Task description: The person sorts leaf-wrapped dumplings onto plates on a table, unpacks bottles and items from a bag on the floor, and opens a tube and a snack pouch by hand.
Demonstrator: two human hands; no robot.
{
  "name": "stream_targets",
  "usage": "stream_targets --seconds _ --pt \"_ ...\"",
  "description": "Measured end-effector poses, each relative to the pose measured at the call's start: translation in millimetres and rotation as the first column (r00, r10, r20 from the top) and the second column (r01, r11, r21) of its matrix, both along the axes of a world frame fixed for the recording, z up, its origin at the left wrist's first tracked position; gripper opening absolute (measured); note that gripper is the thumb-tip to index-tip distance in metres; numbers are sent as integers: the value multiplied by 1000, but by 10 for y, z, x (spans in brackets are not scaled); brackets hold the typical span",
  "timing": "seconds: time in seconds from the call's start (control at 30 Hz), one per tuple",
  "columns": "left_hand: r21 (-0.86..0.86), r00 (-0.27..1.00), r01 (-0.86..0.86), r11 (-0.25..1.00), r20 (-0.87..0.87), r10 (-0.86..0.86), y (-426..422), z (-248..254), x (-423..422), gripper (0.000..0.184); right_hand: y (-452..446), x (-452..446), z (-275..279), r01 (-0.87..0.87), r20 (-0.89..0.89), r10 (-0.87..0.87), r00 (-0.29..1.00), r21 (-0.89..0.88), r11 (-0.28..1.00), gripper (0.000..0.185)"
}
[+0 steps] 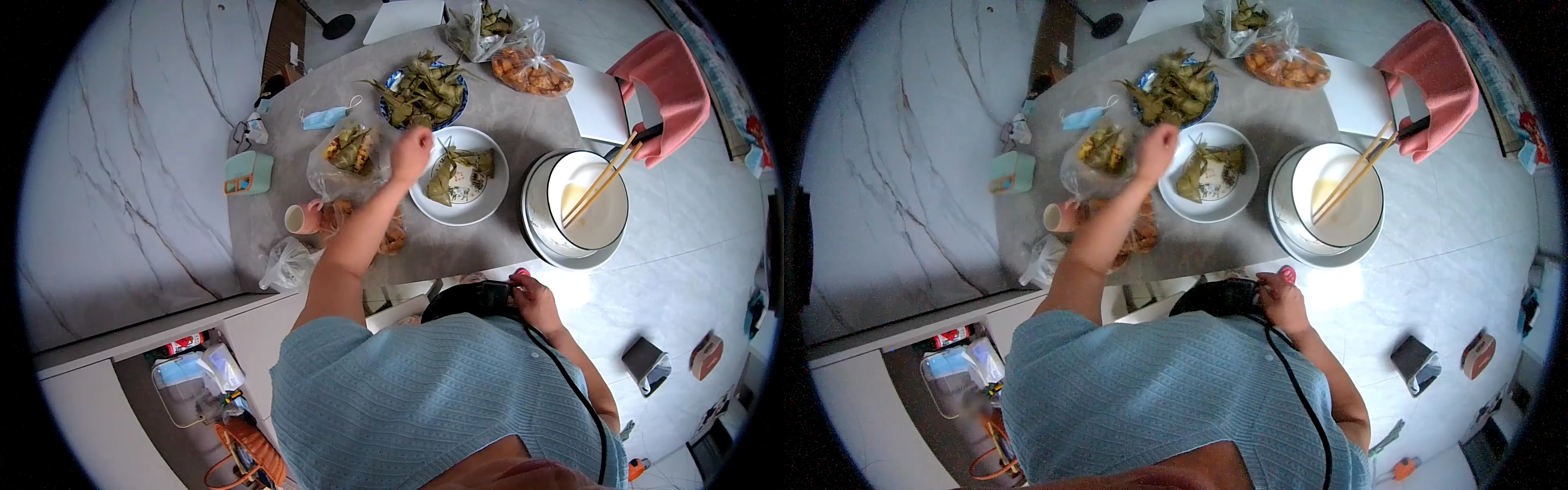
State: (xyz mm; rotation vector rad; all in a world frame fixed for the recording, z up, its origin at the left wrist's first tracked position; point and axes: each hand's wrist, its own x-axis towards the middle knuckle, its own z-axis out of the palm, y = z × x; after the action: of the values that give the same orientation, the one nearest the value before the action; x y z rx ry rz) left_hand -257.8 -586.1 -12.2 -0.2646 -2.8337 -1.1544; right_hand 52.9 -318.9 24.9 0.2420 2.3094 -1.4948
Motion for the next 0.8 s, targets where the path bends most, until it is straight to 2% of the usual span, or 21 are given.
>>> stream_targets --seconds 0.07,0.1,0.17,0.2,0.27,0.4,0.47,0.5,0.53,0.57,0.63,0.67,0.7,0.73,0.8 --pt "-322 998 69 944 7 -70 142 -56 372 30 -2 -8 3 10 41 -10 999 -5 1000 29" --pt "-322 998 69 944 7 -70 181 -148 457 30 1 -6 -12 -7 11 7 1000 2 1000 29" --pt "-535 962 217 817 260 -85 207 -352 579 50 5 -1 -53 -29 -19 30 999 11 1000 29" --pt "-535 962 213 818 260 -81 231 -337 626 50 -1 -1 -69 -22 -10 22 1000 -6 1000 29" --pt "-543 963 164 823 268 -15 270 -302 685 63 -1 3 -91 -14 0 14 1000 -22 1000 28" --pt "-489 954 164 857 300 -11 193 -512 520 63 5 22 -121 -21 -25 21 999 -4 1000 28" --pt "-135 900 99 986 434 -31 54 -548 351 58 10 30 -120 -9 -40 9 999 -3 1000 28" --pt "96 860 0 995 509 -49 -11 -546 251 55 9 21 -83 -15 -41 15 999 17 1000 28" --pt "264 810 -37 964 573 -125 -13 -213 193 53 8 15 -51 -21 -42 23 999 36 999 29" --pt "393 820 -112 913 555 -138 10 129 155 49 6 10 -28 -21 -42 22 999 35 999 29" --pt "615 848 -264 743 515 -125 -13 327 18 42 0 3 2 -9 -24 10 1000 26 1000 29" --pt "704 862 -335 627 497 -97 -32 331 -133 39 -2 6 -8 -9 -25 9 1000 26 1000 29" --pt "736 859 -355 576 501 -110 -43 513 -224 37 -3 10 -24 -6 -4 7 1000 18 1000 29" --pt "703 843 -429 566 538 -29 -37 674 -318 36 -7 8 -33 -4 15 4 1000 10 1000 29" --pt "696 835 -506 509 543 88 -135 527 -732 32 -18 2 -32 -10 1 10 1000 28 1000 29"
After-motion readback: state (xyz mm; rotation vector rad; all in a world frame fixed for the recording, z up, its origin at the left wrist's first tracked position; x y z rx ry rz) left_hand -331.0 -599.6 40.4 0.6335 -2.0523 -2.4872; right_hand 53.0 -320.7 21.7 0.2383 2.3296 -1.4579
